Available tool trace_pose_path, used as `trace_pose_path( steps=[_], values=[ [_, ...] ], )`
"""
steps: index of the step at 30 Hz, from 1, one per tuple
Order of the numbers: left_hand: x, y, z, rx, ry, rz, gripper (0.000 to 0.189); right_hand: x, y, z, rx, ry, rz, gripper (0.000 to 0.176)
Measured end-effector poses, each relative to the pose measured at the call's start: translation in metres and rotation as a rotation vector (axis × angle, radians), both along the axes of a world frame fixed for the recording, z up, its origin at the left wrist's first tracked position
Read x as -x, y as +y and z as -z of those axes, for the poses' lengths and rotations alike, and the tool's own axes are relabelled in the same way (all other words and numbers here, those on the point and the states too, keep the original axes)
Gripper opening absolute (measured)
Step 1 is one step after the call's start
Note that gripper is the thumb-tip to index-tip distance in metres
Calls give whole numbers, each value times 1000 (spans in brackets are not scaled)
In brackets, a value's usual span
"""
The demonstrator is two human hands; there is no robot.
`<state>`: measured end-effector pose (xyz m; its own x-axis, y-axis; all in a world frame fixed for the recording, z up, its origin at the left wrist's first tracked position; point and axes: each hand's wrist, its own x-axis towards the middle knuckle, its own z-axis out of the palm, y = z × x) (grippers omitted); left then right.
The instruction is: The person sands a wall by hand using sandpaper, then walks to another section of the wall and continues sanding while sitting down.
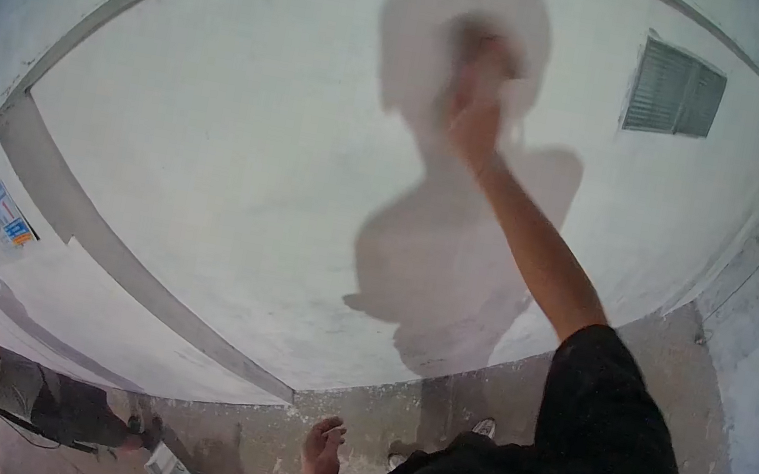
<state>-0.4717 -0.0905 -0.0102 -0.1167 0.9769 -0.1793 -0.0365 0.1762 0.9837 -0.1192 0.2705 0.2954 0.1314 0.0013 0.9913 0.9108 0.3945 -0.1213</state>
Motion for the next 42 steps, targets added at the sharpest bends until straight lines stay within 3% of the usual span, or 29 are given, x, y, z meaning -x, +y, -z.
trace_pose_path(
  steps=[1,2,3,5,6,7,9,12,17,25,30,31,32,33,35,39,42],
  values=[
    [0,2,-1,6,12,10,29,16,-15,38,20,-367,-71,35],
    [-4,5,-5,-7,17,52,29,26,-39,66,490,-441,-617,41],
    [-7,8,-9,-20,20,92,29,28,-61,91,696,-718,-553,45],
    [-11,12,-9,-33,10,102,29,30,-108,120,817,-414,-855,44],
    [-11,14,-10,-51,-3,109,29,15,-122,131,958,-130,-817,41],
    [-10,15,-12,-34,17,113,29,-4,-133,148,1006,200,-925,43],
    [-14,16,-14,-61,12,122,29,-36,-148,172,808,956,-1255,49],
    [-16,18,-11,-44,41,170,28,-72,-183,179,550,1191,-1378,56],
    [-39,36,-17,-73,76,271,28,-98,-225,175,494,1260,-1387,56],
    [-107,54,-70,-219,148,392,27,-101,-238,168,549,1194,-1439,57],
    [-167,57,-78,-282,114,402,40,-66,-278,197,1130,1013,-1332,56],
    [-180,57,-79,-289,85,408,48,-67,-287,213,1304,642,-1168,47],
    [-190,55,-79,-317,89,326,48,-63,-303,210,1448,557,-1092,41],
    [-200,50,-76,-284,72,351,55,-66,-310,249,1621,650,-1190,40],
    [-218,39,-69,-214,31,426,70,-74,-341,271,1535,738,-1250,32],
    [-244,19,-43,-85,132,525,59,-131,-369,316,1772,777,-1288,31],
    [-252,7,-32,-97,236,566,50,-141,-368,290,1897,733,-1287,31]
  ],
)
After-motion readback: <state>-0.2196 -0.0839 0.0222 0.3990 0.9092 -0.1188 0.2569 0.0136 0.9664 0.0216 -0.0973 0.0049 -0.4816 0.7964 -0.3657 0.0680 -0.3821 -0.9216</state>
